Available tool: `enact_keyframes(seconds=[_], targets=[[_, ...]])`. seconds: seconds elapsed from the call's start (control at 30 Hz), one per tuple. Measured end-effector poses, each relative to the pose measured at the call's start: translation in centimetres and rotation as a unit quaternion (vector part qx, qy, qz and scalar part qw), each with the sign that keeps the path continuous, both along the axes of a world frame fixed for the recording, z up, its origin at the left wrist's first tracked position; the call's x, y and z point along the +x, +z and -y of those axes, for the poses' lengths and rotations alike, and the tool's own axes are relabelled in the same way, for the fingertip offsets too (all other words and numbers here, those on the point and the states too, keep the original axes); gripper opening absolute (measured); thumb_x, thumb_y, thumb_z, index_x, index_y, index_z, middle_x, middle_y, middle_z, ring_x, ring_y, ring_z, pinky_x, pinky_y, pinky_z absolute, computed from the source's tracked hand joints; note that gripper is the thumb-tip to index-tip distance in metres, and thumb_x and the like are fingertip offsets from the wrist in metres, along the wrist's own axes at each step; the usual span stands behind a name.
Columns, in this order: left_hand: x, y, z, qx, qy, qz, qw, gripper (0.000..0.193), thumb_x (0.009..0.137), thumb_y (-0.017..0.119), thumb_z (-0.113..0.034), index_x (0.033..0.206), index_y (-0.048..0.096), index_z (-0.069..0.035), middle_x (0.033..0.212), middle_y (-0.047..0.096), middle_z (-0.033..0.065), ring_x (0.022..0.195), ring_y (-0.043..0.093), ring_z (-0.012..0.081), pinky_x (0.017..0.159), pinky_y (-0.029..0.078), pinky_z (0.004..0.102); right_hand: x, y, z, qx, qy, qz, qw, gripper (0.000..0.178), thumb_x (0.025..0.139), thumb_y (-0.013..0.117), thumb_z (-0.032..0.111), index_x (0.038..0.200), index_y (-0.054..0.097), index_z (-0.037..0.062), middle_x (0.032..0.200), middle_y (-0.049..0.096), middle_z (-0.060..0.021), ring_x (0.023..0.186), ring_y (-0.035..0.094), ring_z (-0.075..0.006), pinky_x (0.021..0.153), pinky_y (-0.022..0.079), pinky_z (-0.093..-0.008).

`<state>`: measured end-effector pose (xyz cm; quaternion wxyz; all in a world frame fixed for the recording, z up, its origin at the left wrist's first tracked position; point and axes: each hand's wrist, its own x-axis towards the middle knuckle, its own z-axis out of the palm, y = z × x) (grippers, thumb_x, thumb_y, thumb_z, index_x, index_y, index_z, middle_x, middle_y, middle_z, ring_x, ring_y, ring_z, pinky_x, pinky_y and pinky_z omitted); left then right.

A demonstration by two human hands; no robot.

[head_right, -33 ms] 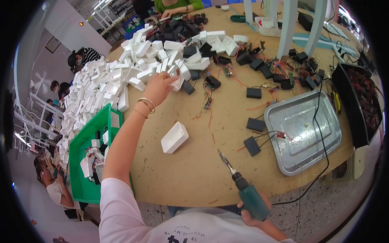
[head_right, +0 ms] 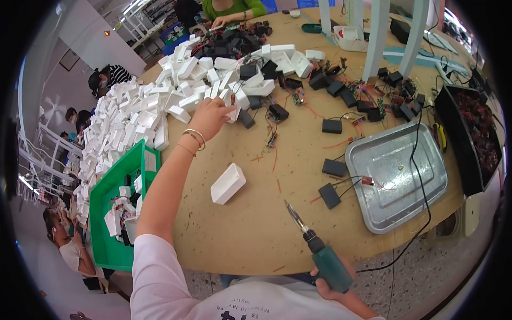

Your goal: Worker uses a handheld soldering tool to assemble electronic components into plastic casings at a factory workstation.

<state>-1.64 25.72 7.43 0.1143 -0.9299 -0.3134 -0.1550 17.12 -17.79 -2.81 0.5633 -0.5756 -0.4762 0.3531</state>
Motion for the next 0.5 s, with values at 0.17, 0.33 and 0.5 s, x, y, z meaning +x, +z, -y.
enact_keyframes(seconds=[0.17, 0.33, 0.5], targets=[[1.4, -1.0, -2.0, -0.086, -0.059, -0.076, 0.992, 0.013, 0.081, 0.059, -0.012, 0.086, 0.07, -0.016, 0.091, 0.059, 0.0052, 0.084, 0.055, 0.025, 0.079, 0.042, 0.0343, 0.0, 0.2, 0.0, -0.003, -0.001, 0.045, 0.999, 0.028, 0.077, 0.062, 0.034, 0.077, 0.061, 0.006, 0.064, 0.061, -0.0018, 0.063, 0.059, -0.0195, 0.064, 0.046, -0.0307], [1.0, 2.2, 0.3, -0.254, -0.144, 0.302, 0.908, 0.02, 0.085, 0.056, -0.006, 0.1, 0.067, -0.012, 0.104, 0.061, 0.0063, 0.097, 0.057, 0.0186, 0.084, 0.045, 0.0286, -0.1, -0.4, -0.1, 0.007, -0.005, 0.044, 0.999, 0.032, 0.078, 0.061, 0.033, 0.084, 0.059, 0.0024, 0.065, 0.061, -0.0024, 0.063, 0.059, -0.0174, 0.063, 0.046, -0.03], [-2.2, 9.5, 2.2, -0.341, -0.114, 0.614, 0.702, 0.033, 0.095, 0.045, -0.03, 0.111, 0.051, -0.001, 0.098, 0.064, 0.015, 0.09, 0.061, 0.0159, 0.079, 0.048, 0.0271, -0.7, 0.9, -0.4, 0.012, -0.033, -0.035, 0.999, 0.037, 0.079, 0.062, 0.034, 0.089, 0.057, -0.0017, 0.067, 0.061, -0.0043, 0.062, 0.058, -0.0153, 0.059, 0.046, -0.0282]])
